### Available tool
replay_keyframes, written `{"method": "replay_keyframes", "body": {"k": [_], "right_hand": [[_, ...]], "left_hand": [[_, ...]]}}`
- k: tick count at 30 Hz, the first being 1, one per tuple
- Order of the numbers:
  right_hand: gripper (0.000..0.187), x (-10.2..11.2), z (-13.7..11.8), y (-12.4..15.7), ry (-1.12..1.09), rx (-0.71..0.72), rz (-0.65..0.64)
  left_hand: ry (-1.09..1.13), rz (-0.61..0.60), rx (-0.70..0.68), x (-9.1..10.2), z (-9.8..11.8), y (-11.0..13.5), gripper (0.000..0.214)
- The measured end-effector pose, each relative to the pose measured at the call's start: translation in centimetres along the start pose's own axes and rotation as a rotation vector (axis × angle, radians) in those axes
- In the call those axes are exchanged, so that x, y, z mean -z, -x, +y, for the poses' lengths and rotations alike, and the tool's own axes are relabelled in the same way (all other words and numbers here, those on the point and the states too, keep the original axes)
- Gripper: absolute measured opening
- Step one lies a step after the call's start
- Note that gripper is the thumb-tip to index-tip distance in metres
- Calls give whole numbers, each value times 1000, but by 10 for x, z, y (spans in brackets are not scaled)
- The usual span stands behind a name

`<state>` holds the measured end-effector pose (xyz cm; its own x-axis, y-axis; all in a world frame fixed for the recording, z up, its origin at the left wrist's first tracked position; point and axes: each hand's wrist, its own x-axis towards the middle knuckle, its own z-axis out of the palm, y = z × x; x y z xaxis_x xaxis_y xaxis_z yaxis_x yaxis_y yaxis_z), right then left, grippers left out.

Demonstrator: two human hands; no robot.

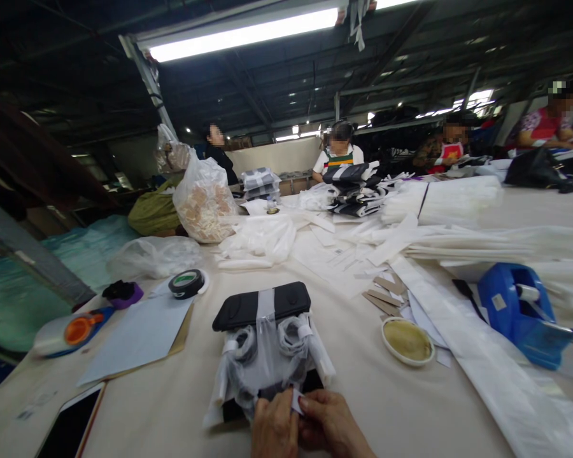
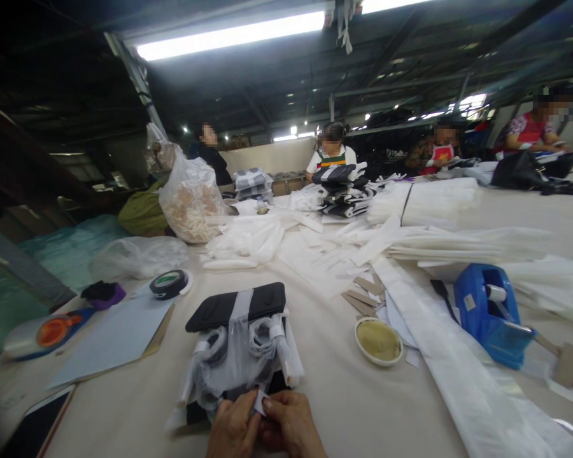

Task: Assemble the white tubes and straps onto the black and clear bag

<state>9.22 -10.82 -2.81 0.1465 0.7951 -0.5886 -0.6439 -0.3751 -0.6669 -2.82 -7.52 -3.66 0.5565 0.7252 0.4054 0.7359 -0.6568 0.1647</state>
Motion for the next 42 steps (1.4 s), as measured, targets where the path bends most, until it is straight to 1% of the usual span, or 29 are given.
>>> {"method": "replay_keyframes", "body": {"k": [2,5,8,12,16,17,20,22,24,26,29,33,38,40,42], "right_hand": [[50,-2,2,-1,-24,-8,12],[49,-4,5,-4,-58,27,30],[49,-4,7,-6,-65,37,39],[46,-5,4,0,-51,16,3],[43,-8,-2,9,-56,25,-28],[42,-9,-3,10,-55,30,-30],[40,-10,-3,11,-49,51,-26],[40,-9,-3,9,-47,58,-22],[41,-7,-2,8,-48,57,-28],[43,-5,-2,7,-54,55,-40],[45,-4,-3,9,-66,63,-54],[45,-6,-3,13,-56,79,-28],[47,-10,1,9,-24,109,71],[48,-11,3,8,-14,128,105],[48,-12,5,7,-5,143,124]], "left_hand": [[-16,69,-80,-2,-1,0,30],[-32,178,-171,-3,1,-2,35],[-79,264,-154,-5,6,-3,37],[-119,305,-170,-9,11,-3,35],[-132,313,-178,-6,9,-3,34],[-123,298,-190,-4,8,-3,33],[-59,202,-242,5,5,-5,30],[5,156,-197,10,6,-5,30],[55,138,-93,12,8,-5,29],[76,119,-20,11,9,-5,28],[64,107,15,10,10,-5,25],[10,166,-91,10,9,-7,20],[-51,258,-168,3,8,-7,22],[-64,269,-202,1,7,-5,24],[-63,249,-228,2,6,-4,25]]}}
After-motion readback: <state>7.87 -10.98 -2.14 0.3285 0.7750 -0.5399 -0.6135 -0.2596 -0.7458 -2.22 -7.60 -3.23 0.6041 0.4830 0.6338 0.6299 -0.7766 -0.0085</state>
